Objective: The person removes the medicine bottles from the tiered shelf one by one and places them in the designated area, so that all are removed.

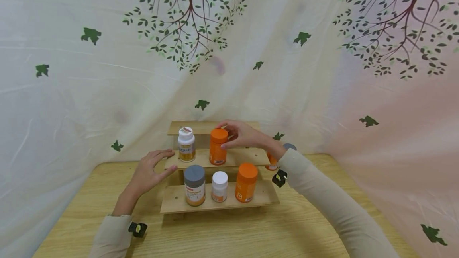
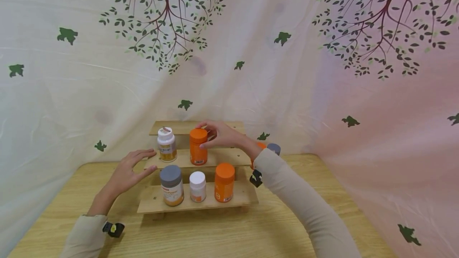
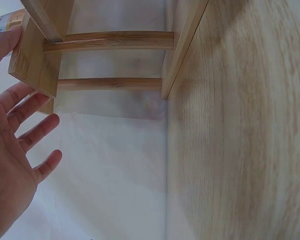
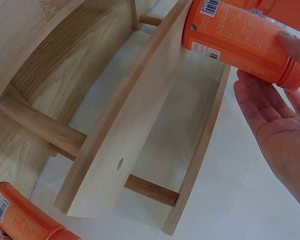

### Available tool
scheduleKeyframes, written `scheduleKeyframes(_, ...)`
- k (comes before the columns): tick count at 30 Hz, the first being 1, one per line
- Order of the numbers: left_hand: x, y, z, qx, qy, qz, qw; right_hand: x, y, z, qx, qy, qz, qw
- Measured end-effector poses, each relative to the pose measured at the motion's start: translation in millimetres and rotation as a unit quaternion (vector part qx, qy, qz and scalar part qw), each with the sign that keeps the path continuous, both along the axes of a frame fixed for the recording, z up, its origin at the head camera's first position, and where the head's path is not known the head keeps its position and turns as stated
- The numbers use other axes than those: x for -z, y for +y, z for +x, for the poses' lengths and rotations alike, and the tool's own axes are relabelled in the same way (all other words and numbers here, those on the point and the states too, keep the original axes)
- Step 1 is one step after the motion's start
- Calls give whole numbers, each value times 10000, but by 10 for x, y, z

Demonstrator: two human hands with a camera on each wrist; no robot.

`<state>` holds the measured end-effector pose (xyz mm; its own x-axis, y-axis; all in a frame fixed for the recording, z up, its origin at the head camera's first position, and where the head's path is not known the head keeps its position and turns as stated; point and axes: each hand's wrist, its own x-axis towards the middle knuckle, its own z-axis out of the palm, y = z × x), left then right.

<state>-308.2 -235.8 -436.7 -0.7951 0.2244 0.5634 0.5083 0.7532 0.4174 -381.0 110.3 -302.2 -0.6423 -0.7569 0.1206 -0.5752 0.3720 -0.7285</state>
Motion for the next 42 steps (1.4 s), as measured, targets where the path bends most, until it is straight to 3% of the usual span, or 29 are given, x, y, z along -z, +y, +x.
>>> scheduleKeyframes(12,15,9,-1,-13,22,13,10000,-65,60,3,152,-62,-136,9998)
scheduleKeyframes(20,16,2,-3,-1,23,31,10000,-109,200,-74,249,78,-241,9994)
scheduleKeyframes(31,11,2,-12,22,8,53,10000,-189,471,-112,632,309,-508,9962)
scheduleKeyframes(42,6,2,-12,34,12,56,10000,-206,892,-117,1205,285,-302,9918)
